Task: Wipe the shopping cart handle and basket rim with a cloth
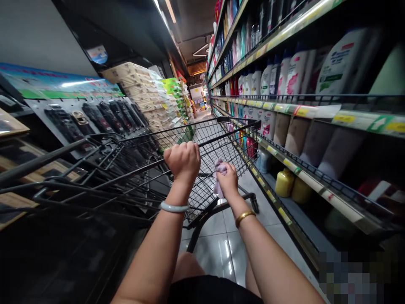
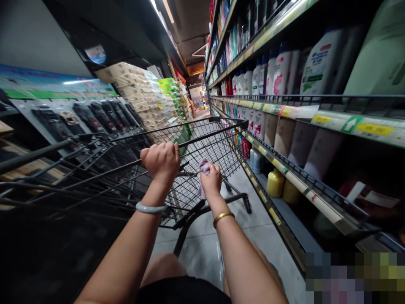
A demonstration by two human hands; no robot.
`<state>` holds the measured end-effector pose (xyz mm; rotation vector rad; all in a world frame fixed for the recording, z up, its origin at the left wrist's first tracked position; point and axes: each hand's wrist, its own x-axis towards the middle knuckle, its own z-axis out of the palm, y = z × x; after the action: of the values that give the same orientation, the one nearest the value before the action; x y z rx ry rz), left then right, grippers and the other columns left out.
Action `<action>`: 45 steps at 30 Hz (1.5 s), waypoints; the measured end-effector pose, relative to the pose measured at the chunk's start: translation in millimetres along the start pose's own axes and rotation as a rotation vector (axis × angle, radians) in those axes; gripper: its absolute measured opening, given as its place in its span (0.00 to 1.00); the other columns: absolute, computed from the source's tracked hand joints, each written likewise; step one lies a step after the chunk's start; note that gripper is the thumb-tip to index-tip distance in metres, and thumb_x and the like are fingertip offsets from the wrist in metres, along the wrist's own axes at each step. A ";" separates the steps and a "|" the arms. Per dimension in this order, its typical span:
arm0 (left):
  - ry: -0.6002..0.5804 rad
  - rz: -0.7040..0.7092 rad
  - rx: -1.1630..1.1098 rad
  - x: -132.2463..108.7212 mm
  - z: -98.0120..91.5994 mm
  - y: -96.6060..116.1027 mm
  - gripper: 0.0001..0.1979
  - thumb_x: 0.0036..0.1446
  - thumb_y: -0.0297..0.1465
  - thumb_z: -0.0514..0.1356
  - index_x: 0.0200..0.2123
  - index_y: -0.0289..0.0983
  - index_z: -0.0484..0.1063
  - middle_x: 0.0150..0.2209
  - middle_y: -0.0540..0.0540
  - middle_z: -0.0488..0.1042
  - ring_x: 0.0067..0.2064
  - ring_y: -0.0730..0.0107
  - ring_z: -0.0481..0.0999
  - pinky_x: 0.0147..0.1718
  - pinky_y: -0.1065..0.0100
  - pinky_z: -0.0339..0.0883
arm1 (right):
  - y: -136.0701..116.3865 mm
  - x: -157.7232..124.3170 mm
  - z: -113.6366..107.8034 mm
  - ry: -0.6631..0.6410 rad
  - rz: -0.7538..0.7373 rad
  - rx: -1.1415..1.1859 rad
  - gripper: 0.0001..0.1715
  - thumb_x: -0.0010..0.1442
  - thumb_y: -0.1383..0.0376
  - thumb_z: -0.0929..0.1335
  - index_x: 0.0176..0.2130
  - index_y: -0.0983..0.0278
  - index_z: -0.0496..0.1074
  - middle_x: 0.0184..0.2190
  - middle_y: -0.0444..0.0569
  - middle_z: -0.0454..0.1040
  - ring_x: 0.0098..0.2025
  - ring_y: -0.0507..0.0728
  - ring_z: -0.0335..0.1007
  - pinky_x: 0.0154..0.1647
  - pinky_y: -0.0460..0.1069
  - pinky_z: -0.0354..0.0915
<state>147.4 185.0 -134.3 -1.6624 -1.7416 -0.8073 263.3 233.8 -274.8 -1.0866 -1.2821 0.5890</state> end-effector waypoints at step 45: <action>0.065 -0.015 -0.208 -25.1 -20.2 1.6 0.26 0.71 0.39 0.46 0.60 0.37 0.77 0.53 0.34 0.77 0.59 0.40 0.68 0.62 0.40 0.59 | 37.0 45.5 -10.4 0.369 0.144 0.006 0.12 0.48 0.74 0.70 0.35 0.62 0.74 0.37 0.46 0.73 0.39 0.54 0.69 0.51 0.52 0.73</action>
<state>150.3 153.5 -140.6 -1.7370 -1.6743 -1.0688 291.7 284.8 -285.8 -1.2247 -0.8867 0.4715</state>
